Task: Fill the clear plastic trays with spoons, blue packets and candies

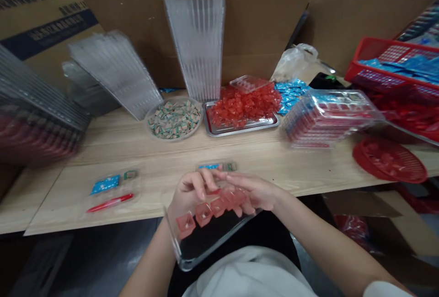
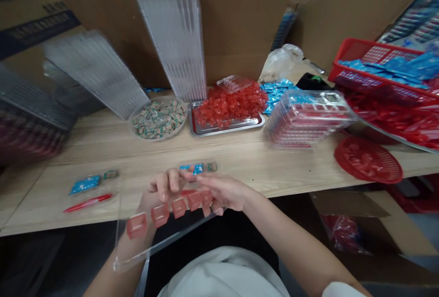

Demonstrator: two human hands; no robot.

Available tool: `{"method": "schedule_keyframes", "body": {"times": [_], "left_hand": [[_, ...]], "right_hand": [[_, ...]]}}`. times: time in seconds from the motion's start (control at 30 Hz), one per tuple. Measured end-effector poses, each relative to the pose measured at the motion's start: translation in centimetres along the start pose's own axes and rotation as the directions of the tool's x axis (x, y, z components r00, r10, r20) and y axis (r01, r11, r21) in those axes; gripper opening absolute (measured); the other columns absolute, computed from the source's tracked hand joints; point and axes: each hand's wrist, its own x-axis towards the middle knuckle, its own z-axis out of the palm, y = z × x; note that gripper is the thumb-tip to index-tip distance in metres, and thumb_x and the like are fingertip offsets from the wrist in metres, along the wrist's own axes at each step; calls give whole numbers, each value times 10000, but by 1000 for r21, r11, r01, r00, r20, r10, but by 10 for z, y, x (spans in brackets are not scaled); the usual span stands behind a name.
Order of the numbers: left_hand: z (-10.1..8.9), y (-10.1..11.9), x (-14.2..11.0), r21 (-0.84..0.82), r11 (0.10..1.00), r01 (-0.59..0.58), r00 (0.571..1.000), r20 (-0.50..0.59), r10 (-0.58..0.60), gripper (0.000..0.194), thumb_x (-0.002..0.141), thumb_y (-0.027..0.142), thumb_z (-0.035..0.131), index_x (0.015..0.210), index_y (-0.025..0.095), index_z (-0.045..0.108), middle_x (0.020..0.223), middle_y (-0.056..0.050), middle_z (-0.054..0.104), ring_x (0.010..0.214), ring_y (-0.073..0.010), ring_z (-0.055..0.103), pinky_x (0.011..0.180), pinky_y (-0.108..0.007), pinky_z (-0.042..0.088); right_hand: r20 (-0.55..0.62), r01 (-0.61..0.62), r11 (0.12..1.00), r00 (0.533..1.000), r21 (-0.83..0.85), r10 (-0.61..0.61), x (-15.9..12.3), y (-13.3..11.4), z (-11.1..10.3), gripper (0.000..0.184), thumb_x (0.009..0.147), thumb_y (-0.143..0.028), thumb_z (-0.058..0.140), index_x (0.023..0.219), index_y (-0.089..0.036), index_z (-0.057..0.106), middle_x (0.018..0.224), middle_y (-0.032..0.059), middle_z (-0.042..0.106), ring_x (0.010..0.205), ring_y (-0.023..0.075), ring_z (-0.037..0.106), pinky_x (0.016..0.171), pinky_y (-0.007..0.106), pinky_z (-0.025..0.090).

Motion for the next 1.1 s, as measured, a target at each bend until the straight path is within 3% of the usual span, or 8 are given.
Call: {"method": "schedule_keyframes", "body": {"times": [0.07,0.13,0.27,0.5,0.67,0.77,0.9,1.1], "left_hand": [[-6,0,3,18,998,56,997,-47,-55,223,614,283,787,544,200,592,904,-21,675,1052,-242,597,979,-446,408],[-15,-1,0,103,985,140,963,-244,-111,181,648,249,762,804,239,669,1133,-31,630,1121,-232,557,988,-417,402],[-38,-10,-25,213,947,241,778,-626,-57,328,827,387,559,1116,234,590,1216,-78,590,1090,-197,565,962,-379,413],[-34,-25,-55,831,433,348,870,-458,181,421,833,364,541,1222,205,510,1199,-108,547,964,-203,555,851,-379,467],[-14,-21,-61,897,270,350,896,-404,181,399,826,372,553,1183,196,538,1040,-98,585,874,-221,567,785,-389,487],[-12,-27,-62,912,238,335,893,-388,227,411,821,364,561,1192,190,539,1034,-111,562,933,-250,558,800,-409,482],[-21,-31,-51,894,287,345,866,-420,270,389,846,351,526,1202,194,527,1063,-115,543,924,-232,558,782,-395,492],[-25,-23,-38,887,352,299,891,-392,230,361,850,347,529,1179,196,531,1166,-111,573,1072,-237,530,886,-411,453]], "right_hand": [[-156,119,993,980,-14,-120,-4,0,6,429,794,-406,604,1167,-209,530,663,-22,608,395,62,513,275,129,265],[-333,234,967,908,-102,-255,-8,1,5,423,784,-367,622,1166,-212,528,666,-34,581,405,50,489,293,135,302],[-506,194,878,754,-438,-419,-1,11,-9,456,816,-358,553,1234,-206,452,688,-40,534,420,80,509,363,213,435],[-429,-176,400,525,-900,-735,14,18,-30,464,824,-341,538,1254,-173,494,975,80,568,689,148,576,746,349,478],[-437,-115,454,551,-883,-711,17,13,-47,365,838,-349,503,1148,-171,575,786,28,588,681,151,557,705,306,457],[-413,-51,453,513,-890,-753,23,13,-49,326,837,-346,498,1088,-167,605,797,34,579,701,153,556,710,299,451],[-411,-36,446,461,-894,-786,30,11,-44,302,835,-344,497,1065,-186,614,875,51,566,681,144,551,726,309,448],[-491,46,573,462,-818,-738,44,-3,-48,285,794,-363,536,994,-178,620,755,14,557,642,147,522,655,289,436]]}}
